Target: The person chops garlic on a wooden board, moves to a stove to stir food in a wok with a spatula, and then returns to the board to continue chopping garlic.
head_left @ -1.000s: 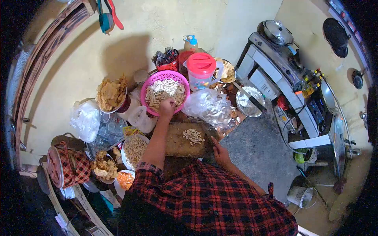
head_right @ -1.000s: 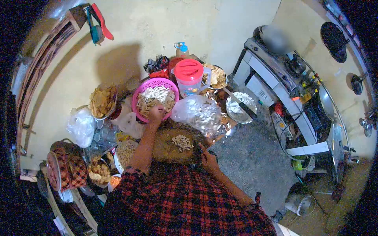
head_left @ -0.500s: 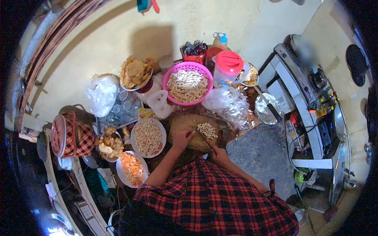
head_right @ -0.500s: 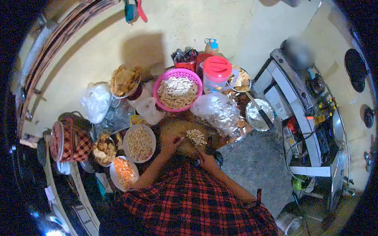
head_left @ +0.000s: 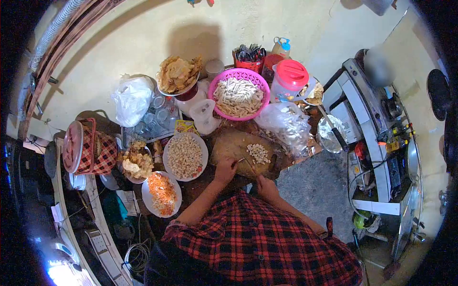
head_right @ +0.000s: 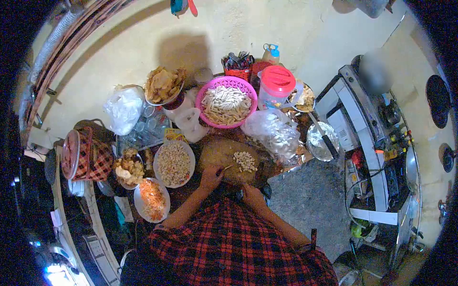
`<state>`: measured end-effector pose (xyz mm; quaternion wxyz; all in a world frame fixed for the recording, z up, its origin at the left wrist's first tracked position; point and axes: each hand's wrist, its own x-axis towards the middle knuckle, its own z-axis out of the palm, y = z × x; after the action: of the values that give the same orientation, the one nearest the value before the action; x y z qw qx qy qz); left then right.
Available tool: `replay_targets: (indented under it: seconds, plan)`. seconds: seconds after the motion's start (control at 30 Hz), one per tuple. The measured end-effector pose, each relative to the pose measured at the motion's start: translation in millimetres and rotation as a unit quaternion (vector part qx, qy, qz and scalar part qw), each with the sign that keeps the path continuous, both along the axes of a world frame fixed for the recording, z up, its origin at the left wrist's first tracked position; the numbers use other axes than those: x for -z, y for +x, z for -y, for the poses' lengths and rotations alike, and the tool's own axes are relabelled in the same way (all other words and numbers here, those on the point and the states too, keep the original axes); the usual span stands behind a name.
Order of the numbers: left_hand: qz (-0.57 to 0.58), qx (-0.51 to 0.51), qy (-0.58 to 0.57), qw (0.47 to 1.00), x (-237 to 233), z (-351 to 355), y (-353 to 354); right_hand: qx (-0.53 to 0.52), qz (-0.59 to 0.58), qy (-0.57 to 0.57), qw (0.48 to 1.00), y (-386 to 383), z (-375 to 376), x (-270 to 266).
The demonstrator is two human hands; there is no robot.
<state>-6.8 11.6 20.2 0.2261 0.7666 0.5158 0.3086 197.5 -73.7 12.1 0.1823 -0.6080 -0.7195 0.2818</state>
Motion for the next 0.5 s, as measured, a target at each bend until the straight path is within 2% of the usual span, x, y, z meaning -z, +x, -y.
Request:
replay_targets:
  seconds: [0.1,0.17,0.4,0.5]
  plan:
    - [0.04,-0.009,0.005,0.999,7.0,-0.5,1.1,-0.014,0.007,-0.036,0.999,-5.1,-4.3,-13.9]
    - [0.003,-0.021,0.01,1.0,9.5,-0.5,2.2,-0.003,0.047,-0.052,0.998,-9.4,-5.6,-19.5]
    - [-0.021,-0.022,0.034,0.999,2.7,-1.0,3.1,-0.003,0.033,-0.024,0.999,-11.0,-1.8,-7.7]
    - [0.013,-0.022,-0.01,1.0,6.6,-1.9,3.4,-0.014,0.055,-0.041,0.998,-11.9,-1.8,-7.5]
